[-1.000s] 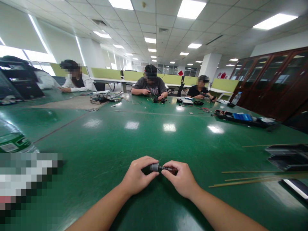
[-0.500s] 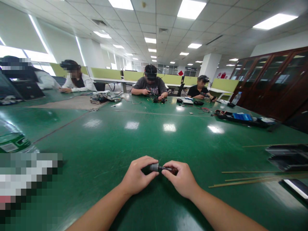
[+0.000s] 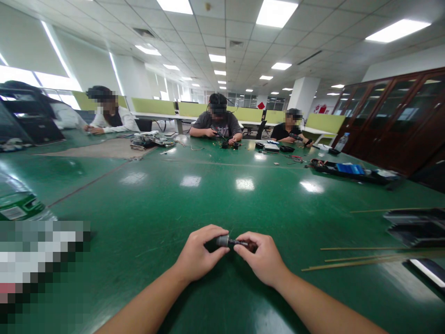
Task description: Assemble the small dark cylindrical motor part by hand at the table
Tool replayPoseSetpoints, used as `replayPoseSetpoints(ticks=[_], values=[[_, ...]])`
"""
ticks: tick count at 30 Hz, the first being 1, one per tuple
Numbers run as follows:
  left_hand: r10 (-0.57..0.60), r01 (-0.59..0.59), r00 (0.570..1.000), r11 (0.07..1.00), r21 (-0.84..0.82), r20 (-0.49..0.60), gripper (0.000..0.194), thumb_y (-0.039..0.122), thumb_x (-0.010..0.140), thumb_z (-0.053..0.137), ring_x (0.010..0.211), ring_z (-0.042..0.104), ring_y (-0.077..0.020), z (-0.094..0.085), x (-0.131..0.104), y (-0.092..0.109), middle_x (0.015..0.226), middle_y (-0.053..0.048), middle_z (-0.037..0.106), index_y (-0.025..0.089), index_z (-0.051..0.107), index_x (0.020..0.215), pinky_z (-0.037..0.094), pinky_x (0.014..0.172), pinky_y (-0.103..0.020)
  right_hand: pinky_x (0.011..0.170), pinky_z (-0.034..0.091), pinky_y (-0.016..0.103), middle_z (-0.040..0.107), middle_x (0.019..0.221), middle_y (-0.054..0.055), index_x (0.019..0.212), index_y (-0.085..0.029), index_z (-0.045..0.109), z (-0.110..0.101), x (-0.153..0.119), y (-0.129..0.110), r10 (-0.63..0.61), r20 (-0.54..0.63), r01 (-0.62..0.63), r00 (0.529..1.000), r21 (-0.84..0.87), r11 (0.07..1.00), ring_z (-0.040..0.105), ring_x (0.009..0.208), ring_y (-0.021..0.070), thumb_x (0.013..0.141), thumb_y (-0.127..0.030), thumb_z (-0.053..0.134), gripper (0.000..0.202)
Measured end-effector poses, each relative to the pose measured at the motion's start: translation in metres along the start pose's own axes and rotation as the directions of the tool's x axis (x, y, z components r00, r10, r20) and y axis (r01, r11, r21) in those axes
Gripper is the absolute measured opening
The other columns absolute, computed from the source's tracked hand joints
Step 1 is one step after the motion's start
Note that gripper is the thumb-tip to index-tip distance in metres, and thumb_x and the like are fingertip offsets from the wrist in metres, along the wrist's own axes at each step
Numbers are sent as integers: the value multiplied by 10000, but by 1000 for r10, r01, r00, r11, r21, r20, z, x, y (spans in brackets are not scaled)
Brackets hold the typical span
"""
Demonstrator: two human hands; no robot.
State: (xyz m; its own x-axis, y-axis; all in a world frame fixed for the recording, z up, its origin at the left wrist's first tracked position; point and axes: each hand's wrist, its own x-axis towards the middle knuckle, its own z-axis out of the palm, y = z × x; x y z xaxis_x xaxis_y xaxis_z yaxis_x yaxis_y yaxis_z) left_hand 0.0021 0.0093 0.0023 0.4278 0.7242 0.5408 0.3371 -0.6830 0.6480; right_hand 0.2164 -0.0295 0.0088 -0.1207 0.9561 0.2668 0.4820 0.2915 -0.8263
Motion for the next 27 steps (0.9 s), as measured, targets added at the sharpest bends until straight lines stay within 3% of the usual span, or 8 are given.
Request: replayPoseSetpoints(ticks=[27], values=[[8, -8, 1000, 1000, 4, -19, 338, 186, 783, 741, 966, 650, -198, -2, 0, -1, 1030, -40, 698, 241, 670, 1109, 507, 887, -337, 564, 385, 232, 643, 683, -10, 891, -204, 738, 0, -1, 2, 1, -14, -1, 1000, -1, 1000, 526, 600, 135, 845, -257, 666, 100]])
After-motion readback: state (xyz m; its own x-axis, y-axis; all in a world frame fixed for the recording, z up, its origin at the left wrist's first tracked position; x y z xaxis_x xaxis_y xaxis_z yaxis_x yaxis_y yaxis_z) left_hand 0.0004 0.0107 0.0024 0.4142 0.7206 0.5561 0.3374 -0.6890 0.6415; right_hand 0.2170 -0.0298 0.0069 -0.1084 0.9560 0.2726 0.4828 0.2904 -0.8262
